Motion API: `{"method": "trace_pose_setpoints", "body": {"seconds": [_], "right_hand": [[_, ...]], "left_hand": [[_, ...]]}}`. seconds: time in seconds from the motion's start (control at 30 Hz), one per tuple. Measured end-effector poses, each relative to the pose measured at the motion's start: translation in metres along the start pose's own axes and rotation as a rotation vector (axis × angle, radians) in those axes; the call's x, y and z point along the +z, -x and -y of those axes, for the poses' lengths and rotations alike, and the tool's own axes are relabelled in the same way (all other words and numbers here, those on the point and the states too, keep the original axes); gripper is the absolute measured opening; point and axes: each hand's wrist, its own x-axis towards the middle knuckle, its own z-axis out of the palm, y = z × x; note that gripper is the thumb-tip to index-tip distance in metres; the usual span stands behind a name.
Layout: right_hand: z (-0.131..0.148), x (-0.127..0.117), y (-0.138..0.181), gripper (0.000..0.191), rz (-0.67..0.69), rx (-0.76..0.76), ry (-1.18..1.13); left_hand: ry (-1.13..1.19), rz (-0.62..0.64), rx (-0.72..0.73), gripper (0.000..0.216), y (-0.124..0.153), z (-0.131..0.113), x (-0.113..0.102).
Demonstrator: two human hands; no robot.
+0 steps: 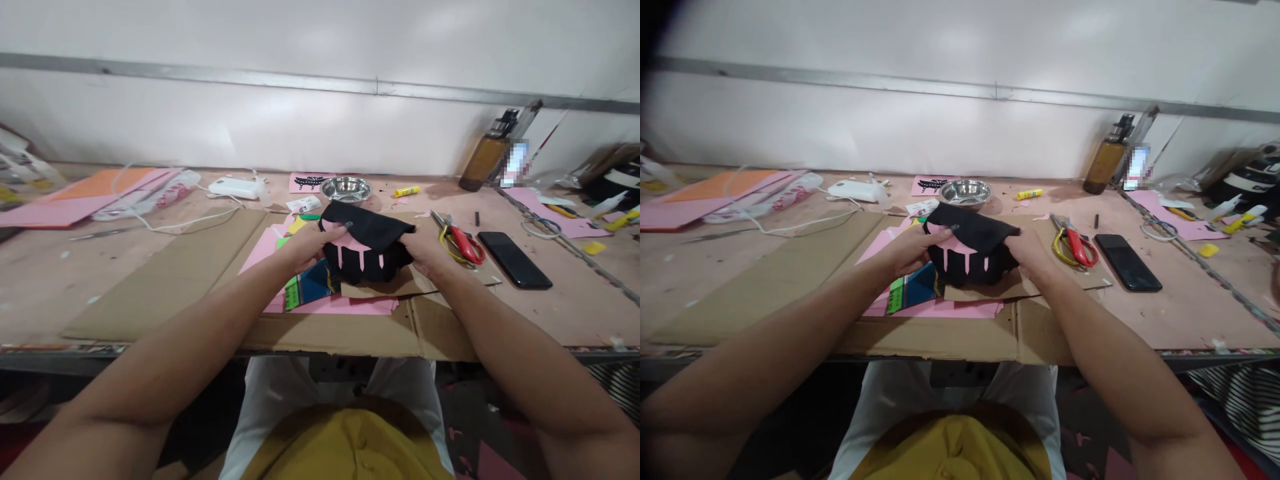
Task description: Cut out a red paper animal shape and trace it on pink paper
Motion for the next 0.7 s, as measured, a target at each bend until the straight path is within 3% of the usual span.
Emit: {"method": "trace_pose_setpoints", "body": {"seconds": [0.17,0.27,0.33,0.5,0.7], "right_hand": [[0.011,0.004,0.004,0.021,0.138,0.109,-0.117],[0.016,0.001,0.004,0.024,0.182,0.152,-0.099],[0.017,-0.003,0.003,0.027,0.156,0.125,0.046],[0.021,0.002,0.018,0.055,0.013,-0.225,0.610],[0.023,0.040,0.062,0.057,0.356,-0.605,0.999]], "left_hand": [[0.174,0.007,-0.046,0.012,-0.003,-0.006,0.005],[0.241,-0.092,-0.035,0.013,-0.001,-0.022,0.004],[0.268,-0.171,-0.009,0.015,0.003,-0.037,-0.002],[0.344,-0.294,0.154,0.018,0.026,-0.070,-0.029],[0.273,-0.392,0.231,0.020,0.057,-0.090,-0.048]]}}
